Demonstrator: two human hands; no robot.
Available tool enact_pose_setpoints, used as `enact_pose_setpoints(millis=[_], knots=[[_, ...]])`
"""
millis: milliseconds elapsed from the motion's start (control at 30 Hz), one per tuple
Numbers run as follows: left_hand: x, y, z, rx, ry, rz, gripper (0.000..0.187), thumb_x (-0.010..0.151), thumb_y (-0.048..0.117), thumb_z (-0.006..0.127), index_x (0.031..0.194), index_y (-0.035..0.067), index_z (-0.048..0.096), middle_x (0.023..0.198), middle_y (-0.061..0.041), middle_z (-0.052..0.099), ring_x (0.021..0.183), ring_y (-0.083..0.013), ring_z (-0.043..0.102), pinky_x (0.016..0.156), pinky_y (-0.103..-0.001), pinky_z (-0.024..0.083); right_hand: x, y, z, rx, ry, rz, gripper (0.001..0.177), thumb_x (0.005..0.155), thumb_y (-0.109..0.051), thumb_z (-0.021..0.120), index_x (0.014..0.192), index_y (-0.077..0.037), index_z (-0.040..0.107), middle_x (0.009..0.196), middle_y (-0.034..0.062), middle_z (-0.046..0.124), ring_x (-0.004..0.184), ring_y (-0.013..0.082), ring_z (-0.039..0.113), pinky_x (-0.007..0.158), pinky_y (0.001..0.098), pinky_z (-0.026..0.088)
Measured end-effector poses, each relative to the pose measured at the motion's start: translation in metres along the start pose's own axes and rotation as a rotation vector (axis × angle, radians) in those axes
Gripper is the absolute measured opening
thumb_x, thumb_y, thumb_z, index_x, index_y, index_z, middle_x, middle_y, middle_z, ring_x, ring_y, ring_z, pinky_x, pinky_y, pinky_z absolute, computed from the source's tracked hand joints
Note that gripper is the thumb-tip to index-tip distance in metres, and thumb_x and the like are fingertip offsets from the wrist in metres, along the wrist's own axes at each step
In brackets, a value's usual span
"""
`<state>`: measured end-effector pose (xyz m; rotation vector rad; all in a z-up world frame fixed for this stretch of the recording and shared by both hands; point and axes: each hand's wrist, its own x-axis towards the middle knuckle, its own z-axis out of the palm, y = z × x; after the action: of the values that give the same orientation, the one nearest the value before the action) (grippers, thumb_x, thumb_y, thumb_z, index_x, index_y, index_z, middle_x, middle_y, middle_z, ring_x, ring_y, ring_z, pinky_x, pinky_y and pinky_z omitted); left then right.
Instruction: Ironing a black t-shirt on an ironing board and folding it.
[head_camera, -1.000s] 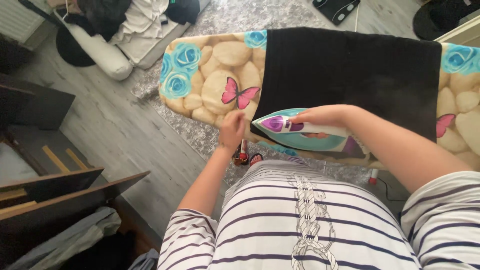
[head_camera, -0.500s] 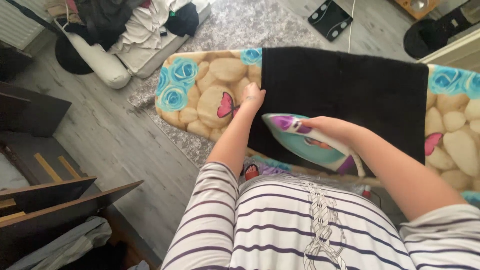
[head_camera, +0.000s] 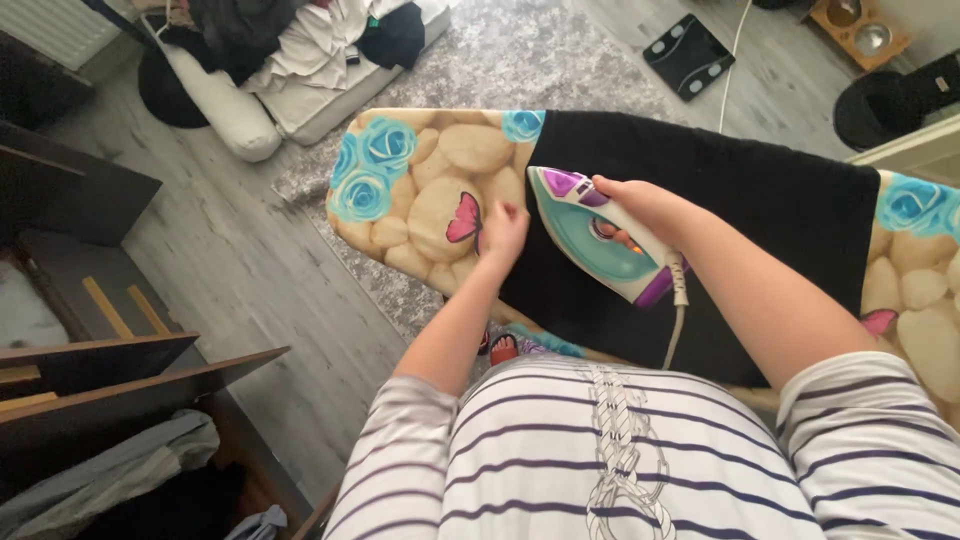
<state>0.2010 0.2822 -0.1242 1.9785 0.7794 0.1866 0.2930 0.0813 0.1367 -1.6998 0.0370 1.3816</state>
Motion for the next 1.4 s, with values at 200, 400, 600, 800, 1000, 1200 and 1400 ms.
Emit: enact_pose_setpoints(millis=[200,400,600,800,1000,1200,1400], knots=[[-0.079,-0.046,-0.038,0.111,-0.295,0.023,0.046,0.080,0.040,0.081,0.097,-0.001,0.068,0.088,-0.020,0.070,0.081,-0.0335,0.070,0.074,-0.046,0.055,0.017,0.001,0.004,0.012,-0.112,0.210,0.060,0.095,-0.068,0.037,0.087,-0.013,0.061,0.059,0.0037,0.056,0.041,0.0128,0.049,0.037,0.0312,0.043],[-0.118,-0.016,-0.094,-0.221,-0.374,-0.233,0.031,0.086,0.025,0.078,0.087,-0.002,0.064,0.073,-0.007,0.065,0.058,-0.0167,0.066,0.050,-0.034,0.058,-0.031,0.028,0.035,-0.279,-0.169,0.219,0.059,0.099,-0.060,0.046,0.093,-0.006,0.069,0.069,0.0042,0.064,0.048,0.0123,0.053,0.042,0.0279,0.042],[-0.118,-0.039,-0.093,-0.256,-0.374,-0.166,0.024,0.087,0.022,0.078,0.087,0.001,0.067,0.071,-0.004,0.067,0.057,-0.0111,0.064,0.050,-0.030,0.055,-0.043,0.023,0.036,-0.397,0.107,0.100,0.047,0.099,-0.054,0.044,0.099,-0.014,0.069,0.071,0.0035,0.065,0.050,0.0119,0.052,0.044,0.0292,0.043],[-0.114,-0.039,-0.093,-0.327,-0.353,-0.188,0.022,0.089,0.021,0.077,0.086,0.001,0.067,0.070,-0.002,0.067,0.055,-0.0094,0.062,0.050,-0.028,0.054,0.003,-0.034,-0.034,-0.119,0.302,0.006,0.040,0.099,-0.053,0.044,0.102,-0.017,0.062,0.070,0.0055,0.059,0.052,0.0179,0.052,0.043,0.0377,0.044],[-0.118,-0.045,-0.090,-0.341,-0.332,-0.205,0.023,0.089,0.022,0.078,0.087,0.002,0.067,0.071,-0.001,0.067,0.057,-0.0086,0.061,0.051,-0.028,0.053,0.045,-0.058,-0.078,0.015,0.188,0.000,0.044,0.103,-0.060,0.040,0.104,-0.020,0.057,0.069,0.0020,0.054,0.052,0.0136,0.046,0.046,0.0328,0.043],[-0.112,-0.054,-0.090,-0.421,-0.345,-0.200,0.020,0.089,0.020,0.077,0.090,0.002,0.068,0.073,-0.001,0.068,0.058,-0.0080,0.063,0.051,-0.027,0.056,0.020,-0.040,-0.029,-0.128,-0.024,0.074,0.045,0.100,-0.053,0.045,0.104,-0.012,0.064,0.072,0.0042,0.063,0.053,0.0123,0.053,0.046,0.0284,0.043],[-0.108,-0.065,-0.089,-0.498,-0.423,-0.254,0.020,0.091,0.019,0.076,0.091,0.002,0.066,0.073,0.000,0.065,0.059,-0.0082,0.062,0.051,-0.027,0.057,-0.021,0.011,0.029,-0.225,-0.054,0.090,0.046,0.099,-0.050,0.048,0.100,-0.011,0.071,0.074,-0.0001,0.065,0.053,0.0093,0.053,0.044,0.0257,0.042]])
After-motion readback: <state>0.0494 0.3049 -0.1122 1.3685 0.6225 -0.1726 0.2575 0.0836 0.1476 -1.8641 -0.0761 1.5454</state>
